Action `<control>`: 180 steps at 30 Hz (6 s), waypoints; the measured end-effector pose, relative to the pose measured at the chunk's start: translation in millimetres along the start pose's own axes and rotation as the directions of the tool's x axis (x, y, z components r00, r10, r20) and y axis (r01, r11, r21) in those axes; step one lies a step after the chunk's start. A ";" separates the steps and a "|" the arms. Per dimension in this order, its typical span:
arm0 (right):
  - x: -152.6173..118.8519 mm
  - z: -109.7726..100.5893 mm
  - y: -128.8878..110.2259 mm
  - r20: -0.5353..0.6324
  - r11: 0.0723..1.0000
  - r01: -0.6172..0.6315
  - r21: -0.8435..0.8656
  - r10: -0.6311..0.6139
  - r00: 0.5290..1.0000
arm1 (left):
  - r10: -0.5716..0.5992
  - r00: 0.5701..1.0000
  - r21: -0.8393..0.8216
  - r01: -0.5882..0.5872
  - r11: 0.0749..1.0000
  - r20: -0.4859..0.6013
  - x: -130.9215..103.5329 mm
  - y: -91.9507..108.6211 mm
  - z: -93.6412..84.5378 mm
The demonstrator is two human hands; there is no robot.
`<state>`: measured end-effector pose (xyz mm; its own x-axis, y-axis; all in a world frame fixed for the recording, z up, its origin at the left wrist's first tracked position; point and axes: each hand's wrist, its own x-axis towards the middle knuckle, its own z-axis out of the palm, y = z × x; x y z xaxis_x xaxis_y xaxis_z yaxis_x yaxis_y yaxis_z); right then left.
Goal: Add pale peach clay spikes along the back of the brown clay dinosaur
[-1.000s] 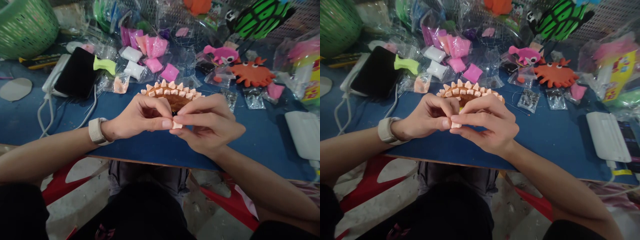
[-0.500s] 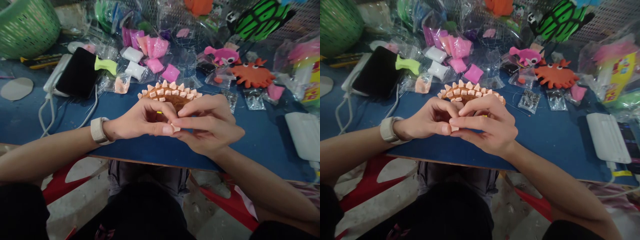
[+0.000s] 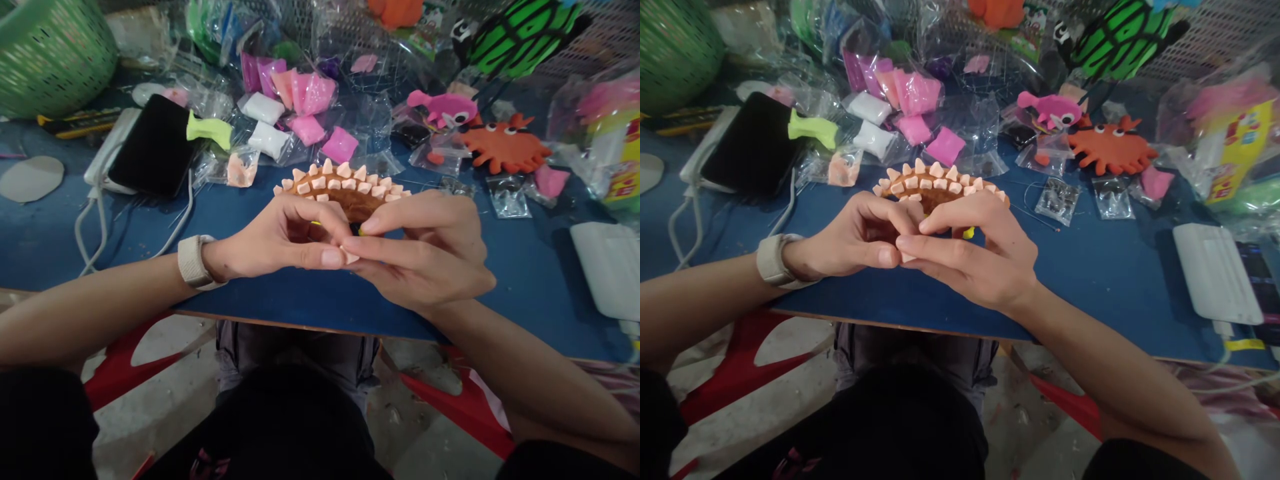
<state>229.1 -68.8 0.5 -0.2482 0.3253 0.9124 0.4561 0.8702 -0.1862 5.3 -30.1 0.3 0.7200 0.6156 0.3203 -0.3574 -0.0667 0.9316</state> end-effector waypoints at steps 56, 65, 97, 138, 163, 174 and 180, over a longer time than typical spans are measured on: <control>1.5 5.9 6.0 -0.116 0.989 0.140 -0.040 -0.143 0.983 | 0.089 0.988 0.068 -0.081 0.994 -0.127 -3.5 2.0 3.3; 4.0 -3.1 1.9 -0.041 0.981 0.165 -0.103 -0.170 0.985 | 0.091 0.992 0.110 -0.081 0.991 -0.089 -3.0 6.1 2.4; 5.0 1.5 8.4 0.008 0.987 0.158 -0.005 -0.158 0.987 | 0.086 0.995 0.188 -0.073 0.979 -0.057 -5.2 9.2 0.2; 2.2 11.5 4.8 -0.038 0.975 -0.044 0.220 0.054 0.998 | 0.093 0.995 0.045 -0.091 0.995 -0.038 -0.1 0.0 1.0; 2.7 12.7 7.3 -0.048 0.983 0.026 0.183 -0.018 0.999 | 0.017 0.997 0.064 -0.012 0.998 -0.081 -4.0 6.3 1.8; 1.0 14.3 8.7 -0.089 0.995 -0.019 0.099 0.028 0.996 | 0.082 0.988 0.133 -0.064 0.989 -0.131 -2.8 2.8 2.7; -1.4 10.7 11.3 -0.043 0.983 -0.030 0.179 0.038 0.998 | 0.139 0.983 0.157 -0.119 0.981 -0.124 -2.6 3.0 2.8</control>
<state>225.5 -55.4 -6.8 -0.1940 0.3419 0.9195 0.3025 0.9125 -0.2754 4.0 -34.1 2.7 0.5844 0.6927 0.4227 -0.3429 -0.2614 0.9023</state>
